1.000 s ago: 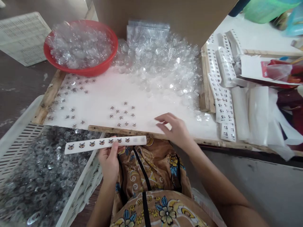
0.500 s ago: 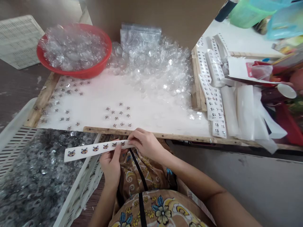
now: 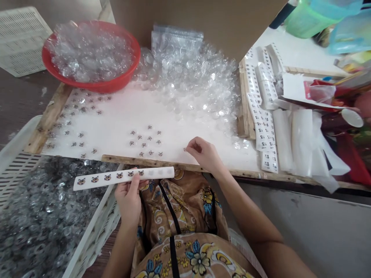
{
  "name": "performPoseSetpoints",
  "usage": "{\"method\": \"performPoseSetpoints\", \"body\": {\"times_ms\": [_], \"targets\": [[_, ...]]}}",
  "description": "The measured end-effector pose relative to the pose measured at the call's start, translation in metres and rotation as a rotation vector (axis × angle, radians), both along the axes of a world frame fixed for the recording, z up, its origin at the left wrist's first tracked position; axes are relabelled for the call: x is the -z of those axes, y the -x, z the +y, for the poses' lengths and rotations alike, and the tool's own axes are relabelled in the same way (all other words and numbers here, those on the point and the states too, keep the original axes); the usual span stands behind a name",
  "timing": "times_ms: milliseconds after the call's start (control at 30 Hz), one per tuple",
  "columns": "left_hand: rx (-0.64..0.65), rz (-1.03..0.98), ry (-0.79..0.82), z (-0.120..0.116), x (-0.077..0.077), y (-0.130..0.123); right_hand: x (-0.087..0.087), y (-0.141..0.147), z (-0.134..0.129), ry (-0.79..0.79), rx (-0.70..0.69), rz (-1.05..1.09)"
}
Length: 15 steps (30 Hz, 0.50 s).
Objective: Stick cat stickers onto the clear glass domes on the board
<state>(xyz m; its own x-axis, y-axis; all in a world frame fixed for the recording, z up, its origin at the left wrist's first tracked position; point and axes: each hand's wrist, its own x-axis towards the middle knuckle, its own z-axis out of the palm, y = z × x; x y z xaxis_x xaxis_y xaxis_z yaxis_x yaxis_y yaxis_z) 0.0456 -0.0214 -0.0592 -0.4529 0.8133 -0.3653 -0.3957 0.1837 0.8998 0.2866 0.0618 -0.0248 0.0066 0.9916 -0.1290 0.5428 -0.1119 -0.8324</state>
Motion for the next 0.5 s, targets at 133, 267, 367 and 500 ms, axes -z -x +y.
{"method": "performPoseSetpoints", "body": {"times_ms": [133,267,367,500], "targets": [[-0.006,0.011,0.005,0.004,-0.002,0.001,0.008,-0.007,0.005,0.061,-0.038,-0.106],[0.001,0.012,0.005,0.004,-0.004,0.001,0.011,-0.002,0.005,0.080,-0.037,-0.176],[0.008,0.009,0.001,0.003,-0.003,0.000,0.012,0.007,0.005,0.055,-0.082,-0.257],[0.038,0.018,0.003,0.000,-0.004,-0.003,0.015,0.027,0.010,-0.029,-0.143,-0.357]]}}
